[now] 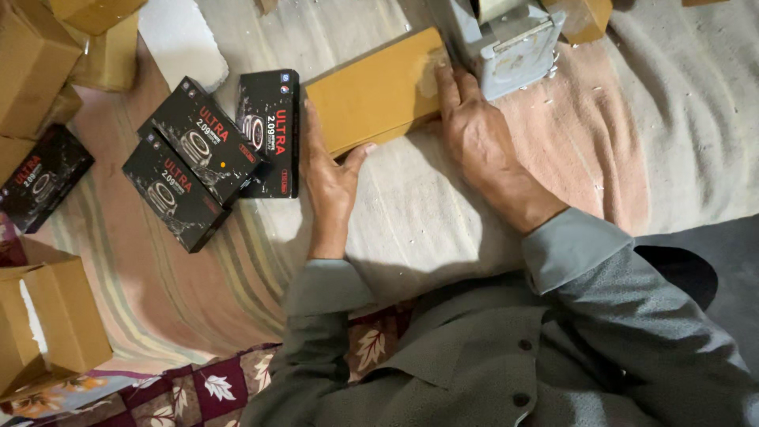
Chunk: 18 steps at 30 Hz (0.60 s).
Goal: The person unpacks smartwatch boxes, removes the watch, strap, and charger, then repacks them into a cardboard shipping box and seals it with tape. This process is repeated for multiple units.
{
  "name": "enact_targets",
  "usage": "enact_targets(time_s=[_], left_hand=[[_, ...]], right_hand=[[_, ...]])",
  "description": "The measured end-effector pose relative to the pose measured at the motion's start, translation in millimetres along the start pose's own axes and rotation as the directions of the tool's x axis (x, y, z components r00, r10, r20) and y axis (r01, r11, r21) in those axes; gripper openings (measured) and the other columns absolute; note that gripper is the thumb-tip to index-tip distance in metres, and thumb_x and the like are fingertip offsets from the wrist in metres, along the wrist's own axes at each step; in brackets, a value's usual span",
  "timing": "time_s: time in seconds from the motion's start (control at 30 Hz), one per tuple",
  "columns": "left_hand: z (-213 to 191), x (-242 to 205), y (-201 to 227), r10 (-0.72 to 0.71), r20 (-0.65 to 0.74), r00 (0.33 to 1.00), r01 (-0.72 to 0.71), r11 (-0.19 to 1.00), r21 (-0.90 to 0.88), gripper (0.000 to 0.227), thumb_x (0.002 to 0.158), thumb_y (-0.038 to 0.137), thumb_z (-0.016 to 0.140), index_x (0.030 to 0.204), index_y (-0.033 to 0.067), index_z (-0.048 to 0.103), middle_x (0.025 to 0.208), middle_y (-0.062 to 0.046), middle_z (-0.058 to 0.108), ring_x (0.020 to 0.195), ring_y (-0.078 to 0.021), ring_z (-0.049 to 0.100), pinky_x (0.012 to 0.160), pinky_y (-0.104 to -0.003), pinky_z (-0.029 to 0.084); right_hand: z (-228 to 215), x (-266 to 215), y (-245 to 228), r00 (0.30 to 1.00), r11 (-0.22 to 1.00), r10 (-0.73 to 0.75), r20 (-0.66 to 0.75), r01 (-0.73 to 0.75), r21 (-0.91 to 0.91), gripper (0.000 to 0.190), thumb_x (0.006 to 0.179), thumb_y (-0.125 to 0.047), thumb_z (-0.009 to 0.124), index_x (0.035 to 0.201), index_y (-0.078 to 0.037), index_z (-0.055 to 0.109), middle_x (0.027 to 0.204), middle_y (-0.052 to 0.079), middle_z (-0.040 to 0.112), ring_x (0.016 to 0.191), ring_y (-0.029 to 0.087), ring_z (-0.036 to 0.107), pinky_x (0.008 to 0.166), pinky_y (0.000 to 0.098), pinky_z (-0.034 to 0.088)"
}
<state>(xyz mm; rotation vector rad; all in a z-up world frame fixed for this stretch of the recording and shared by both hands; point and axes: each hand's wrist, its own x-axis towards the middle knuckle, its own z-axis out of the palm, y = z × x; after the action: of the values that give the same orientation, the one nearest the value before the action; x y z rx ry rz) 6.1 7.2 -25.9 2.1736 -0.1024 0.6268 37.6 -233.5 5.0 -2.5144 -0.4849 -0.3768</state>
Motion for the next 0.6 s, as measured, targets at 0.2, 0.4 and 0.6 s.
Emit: enact_targets(time_s=[0.2, 0.4, 0.6], left_hand=[[-11.9, -5.8, 0.5, -0.006, 0.105, 0.994, -0.012, 0.985, 0.174, 0.061, 0.105, 0.021, 0.074, 0.157, 0.0058, 0.045, 0.162, -0.022, 0.048, 0.157, -0.0377, 0.044, 0.127, -0.04, 0.041], [8.9, 24.6, -13.6, -0.083, 0.062, 0.995, 0.067, 0.971, 0.23, 0.076, 0.107, 0.039, 0.062, 0.16, -0.0023, 0.028, 0.165, -0.03, 0.034, 0.154, -0.0435, 0.033, 0.128, -0.047, 0.026], [3.3, 71.5, 14.3, -0.148, 0.163, 0.975, 0.064, 0.9, 0.431, 0.073, 0.094, 0.048, 0.073, 0.148, 0.0059, 0.049, 0.141, -0.028, 0.05, 0.132, -0.0459, 0.044, 0.112, -0.053, 0.034]], right_hand=[[-15.7, 0.2, -5.0, 0.983, 0.981, -0.17, -0.069, 0.162, -0.111, 0.056, 0.106, -0.029, 0.062, 0.145, 0.008, 0.048, 0.12, 0.03, 0.057, 0.092, 0.042, 0.065, 0.071, 0.047, 0.057], [23.0, 39.5, -13.0, 0.994, 0.887, -0.08, -0.069, 0.039, -0.46, 0.063, 0.103, -0.051, 0.054, 0.143, -0.002, 0.057, 0.084, 0.019, 0.063, 0.069, 0.029, 0.061, 0.048, 0.0393, 0.047], [34.7, 46.2, -3.0, 0.967, 0.865, -0.178, -0.184, 0.064, -0.498, 0.061, 0.107, -0.043, 0.058, 0.138, 0.009, 0.056, 0.084, 0.008, 0.066, 0.074, 0.021, 0.063, 0.054, 0.0371, 0.047]])
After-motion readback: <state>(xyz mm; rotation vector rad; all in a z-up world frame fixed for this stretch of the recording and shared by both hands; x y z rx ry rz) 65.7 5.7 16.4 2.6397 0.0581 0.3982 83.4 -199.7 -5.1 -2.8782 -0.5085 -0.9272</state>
